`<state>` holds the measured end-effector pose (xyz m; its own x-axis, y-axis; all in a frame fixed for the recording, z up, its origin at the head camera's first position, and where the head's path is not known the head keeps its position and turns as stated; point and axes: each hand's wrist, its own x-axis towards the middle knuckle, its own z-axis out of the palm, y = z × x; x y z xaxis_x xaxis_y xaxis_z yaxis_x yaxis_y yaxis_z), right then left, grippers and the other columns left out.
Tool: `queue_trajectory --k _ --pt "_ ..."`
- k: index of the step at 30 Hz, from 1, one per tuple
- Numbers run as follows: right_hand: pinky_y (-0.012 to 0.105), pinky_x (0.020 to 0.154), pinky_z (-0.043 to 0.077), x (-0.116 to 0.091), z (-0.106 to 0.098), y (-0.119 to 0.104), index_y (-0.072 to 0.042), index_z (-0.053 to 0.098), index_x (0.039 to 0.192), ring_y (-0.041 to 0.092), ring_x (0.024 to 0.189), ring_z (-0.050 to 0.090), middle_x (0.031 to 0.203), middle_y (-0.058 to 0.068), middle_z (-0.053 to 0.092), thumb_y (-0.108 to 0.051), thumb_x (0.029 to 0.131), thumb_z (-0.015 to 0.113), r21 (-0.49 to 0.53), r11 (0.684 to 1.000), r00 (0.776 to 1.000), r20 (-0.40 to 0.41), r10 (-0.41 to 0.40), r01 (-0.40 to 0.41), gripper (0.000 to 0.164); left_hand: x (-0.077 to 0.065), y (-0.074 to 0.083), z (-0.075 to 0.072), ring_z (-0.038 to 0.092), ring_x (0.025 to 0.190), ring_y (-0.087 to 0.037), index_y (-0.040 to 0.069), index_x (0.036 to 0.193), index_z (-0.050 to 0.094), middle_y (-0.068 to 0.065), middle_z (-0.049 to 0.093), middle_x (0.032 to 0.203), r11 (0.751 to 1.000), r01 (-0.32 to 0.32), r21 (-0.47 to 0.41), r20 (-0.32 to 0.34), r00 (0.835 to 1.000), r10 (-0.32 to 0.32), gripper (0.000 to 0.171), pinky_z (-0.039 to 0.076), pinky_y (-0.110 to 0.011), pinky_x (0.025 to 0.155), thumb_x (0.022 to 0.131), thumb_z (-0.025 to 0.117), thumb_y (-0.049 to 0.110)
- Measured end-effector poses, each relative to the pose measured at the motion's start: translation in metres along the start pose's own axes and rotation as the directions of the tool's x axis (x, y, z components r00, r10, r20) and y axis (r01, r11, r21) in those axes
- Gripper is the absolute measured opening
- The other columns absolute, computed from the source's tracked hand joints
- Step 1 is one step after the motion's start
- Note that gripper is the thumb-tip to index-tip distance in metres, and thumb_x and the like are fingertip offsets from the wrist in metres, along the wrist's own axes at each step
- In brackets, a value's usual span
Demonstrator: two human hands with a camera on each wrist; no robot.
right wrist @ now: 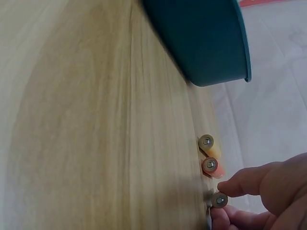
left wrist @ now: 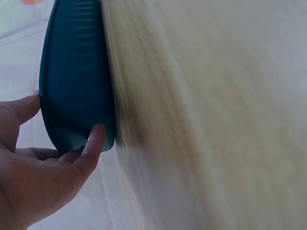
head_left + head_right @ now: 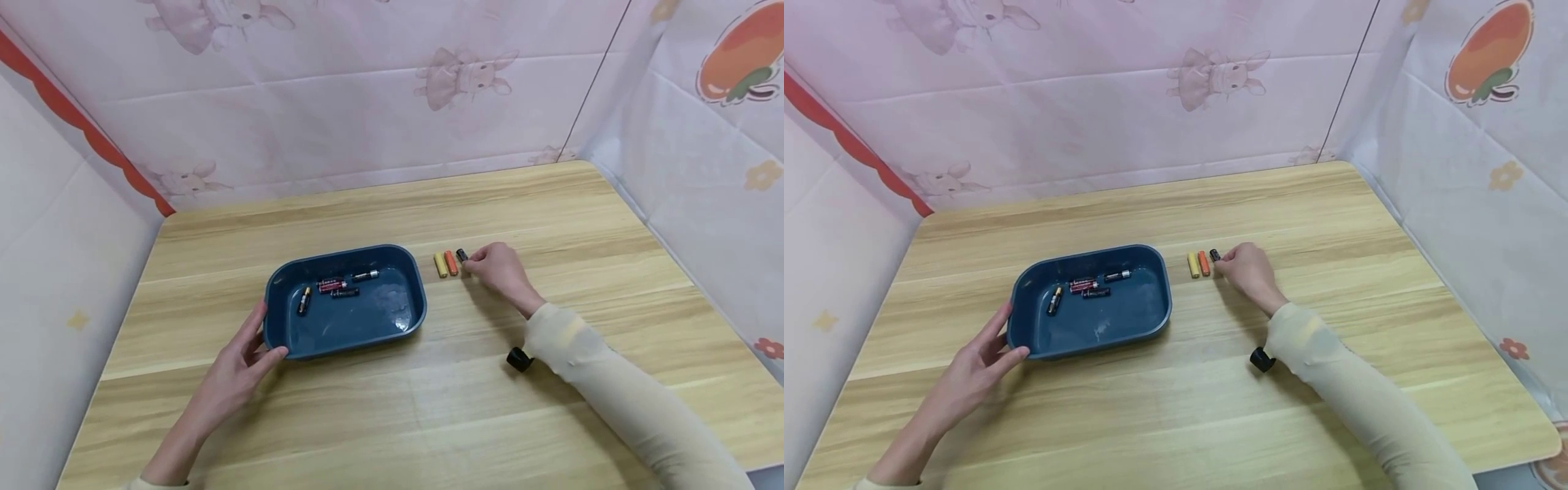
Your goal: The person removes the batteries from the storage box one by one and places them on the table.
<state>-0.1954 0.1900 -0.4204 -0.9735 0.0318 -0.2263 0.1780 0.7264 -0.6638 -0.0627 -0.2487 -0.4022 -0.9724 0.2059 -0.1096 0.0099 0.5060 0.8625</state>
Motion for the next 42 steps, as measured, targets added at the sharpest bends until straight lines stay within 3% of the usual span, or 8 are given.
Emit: queue_trajectory --k 11,29,35,42 --pt "0.025 0.055 0.040 -0.0001 0.0013 -0.0062 -0.003 0.079 0.104 0.017 0.069 0.056 0.095 0.009 0.074 -0.026 0.099 0.069 -0.103 0.995 1.000 -0.012 -0.010 0.008 0.026 0.0005 0.0020 -0.0005 0.040 0.143 -0.047 0.009 0.166 0.010 -0.018 0.010 0.171 0.999 0.006 0.040 -0.005 1.000 -0.006 0.083 0.050 -0.029 0.102 0.105 0.064 0.019" --pt "0.026 0.055 0.041 -0.0020 0.0010 -0.0089 -0.004 0.079 0.104 0.018 0.072 0.057 0.101 0.010 0.075 -0.028 0.100 0.069 -0.126 0.992 1.000 -0.004 -0.016 0.015 0.027 0.0009 0.0061 -0.0021 0.044 0.140 -0.048 0.007 0.166 0.008 -0.022 0.010 0.170 0.998 0.008 0.066 0.012 1.000 -0.008 0.083 0.052 -0.037 0.101 0.105 0.064 0.017" --pt "0.025 0.052 0.037 -0.0008 0.0007 -0.0076 -0.005 0.079 0.098 0.015 0.065 0.052 0.081 0.004 0.069 -0.028 0.100 0.067 -0.106 0.994 1.000 0.001 -0.015 0.015 0.026 0.0007 0.0065 -0.0023 0.043 0.140 -0.048 0.008 0.166 0.008 -0.021 0.010 0.171 0.998 0.012 0.061 0.014 1.000 -0.013 0.084 0.052 -0.038 0.101 0.105 0.064 0.018" --pt "0.023 0.047 0.028 0.0003 -0.0004 -0.0051 -0.005 0.074 0.076 0.011 0.052 0.039 0.054 -0.005 0.046 -0.031 0.102 0.062 -0.054 0.998 1.000 0.010 -0.019 0.020 0.038 0.0009 0.0063 -0.0023 0.041 0.142 -0.049 0.010 0.167 0.006 -0.021 0.007 0.171 0.998 0.023 0.050 0.026 0.999 -0.025 0.086 0.052 -0.038 0.100 0.104 0.065 0.018"
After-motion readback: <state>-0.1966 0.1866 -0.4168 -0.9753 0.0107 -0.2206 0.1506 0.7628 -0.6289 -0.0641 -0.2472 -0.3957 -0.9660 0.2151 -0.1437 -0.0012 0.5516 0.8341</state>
